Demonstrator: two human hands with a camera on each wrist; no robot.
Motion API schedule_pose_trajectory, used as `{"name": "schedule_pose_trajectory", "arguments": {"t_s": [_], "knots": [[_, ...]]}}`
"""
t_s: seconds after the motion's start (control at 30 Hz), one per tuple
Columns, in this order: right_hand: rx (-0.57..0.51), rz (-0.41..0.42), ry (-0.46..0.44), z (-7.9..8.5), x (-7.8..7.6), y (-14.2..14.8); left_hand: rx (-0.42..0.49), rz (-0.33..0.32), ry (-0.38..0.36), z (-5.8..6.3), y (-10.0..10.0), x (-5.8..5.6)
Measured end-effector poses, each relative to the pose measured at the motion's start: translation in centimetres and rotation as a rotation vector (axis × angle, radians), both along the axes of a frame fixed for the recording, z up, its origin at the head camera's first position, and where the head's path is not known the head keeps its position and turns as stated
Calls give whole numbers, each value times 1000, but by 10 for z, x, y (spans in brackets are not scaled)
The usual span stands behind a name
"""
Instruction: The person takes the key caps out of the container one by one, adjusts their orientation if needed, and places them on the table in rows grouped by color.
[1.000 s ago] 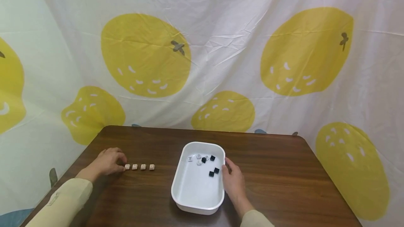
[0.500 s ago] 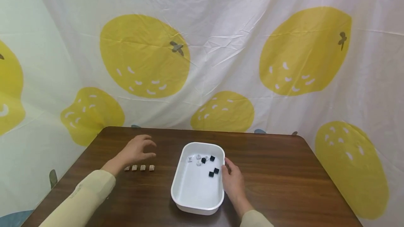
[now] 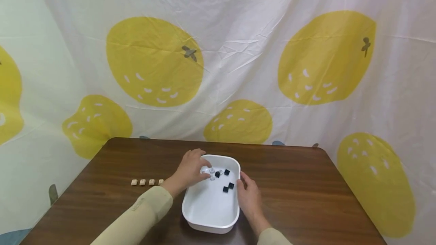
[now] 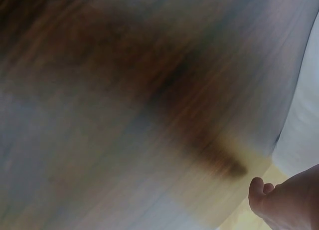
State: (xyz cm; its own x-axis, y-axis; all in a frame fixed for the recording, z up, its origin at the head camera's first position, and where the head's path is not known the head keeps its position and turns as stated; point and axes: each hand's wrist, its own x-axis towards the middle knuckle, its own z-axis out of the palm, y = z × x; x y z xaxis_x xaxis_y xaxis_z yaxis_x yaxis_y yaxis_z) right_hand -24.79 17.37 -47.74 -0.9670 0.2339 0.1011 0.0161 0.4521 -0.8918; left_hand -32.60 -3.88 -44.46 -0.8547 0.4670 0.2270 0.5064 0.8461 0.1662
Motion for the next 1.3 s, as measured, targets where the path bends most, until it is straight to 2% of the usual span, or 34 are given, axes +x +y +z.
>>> {"name": "schedule_pose_trajectory", "arguments": {"t_s": [0.17,0.3,0.43,0.53,0.8,1.03,1.3], "knots": [[-14,-2,11,-3,-1,-3,-236,80,-4,-9,16,-3],[-27,0,12,-3,-2,-5,-358,104,45,-11,21,-4],[-25,2,10,-3,-3,-5,-474,88,120,-15,24,-6],[-20,0,8,-4,-3,-5,-529,61,167,-18,27,-7],[-15,-16,9,-7,-4,-3,-488,-15,161,-25,35,-7],[-37,-8,-24,-5,-5,-2,-430,-2,94,-23,36,-7],[-32,-7,-13,-3,-4,-1,-366,-16,97,-23,36,-9]]}}
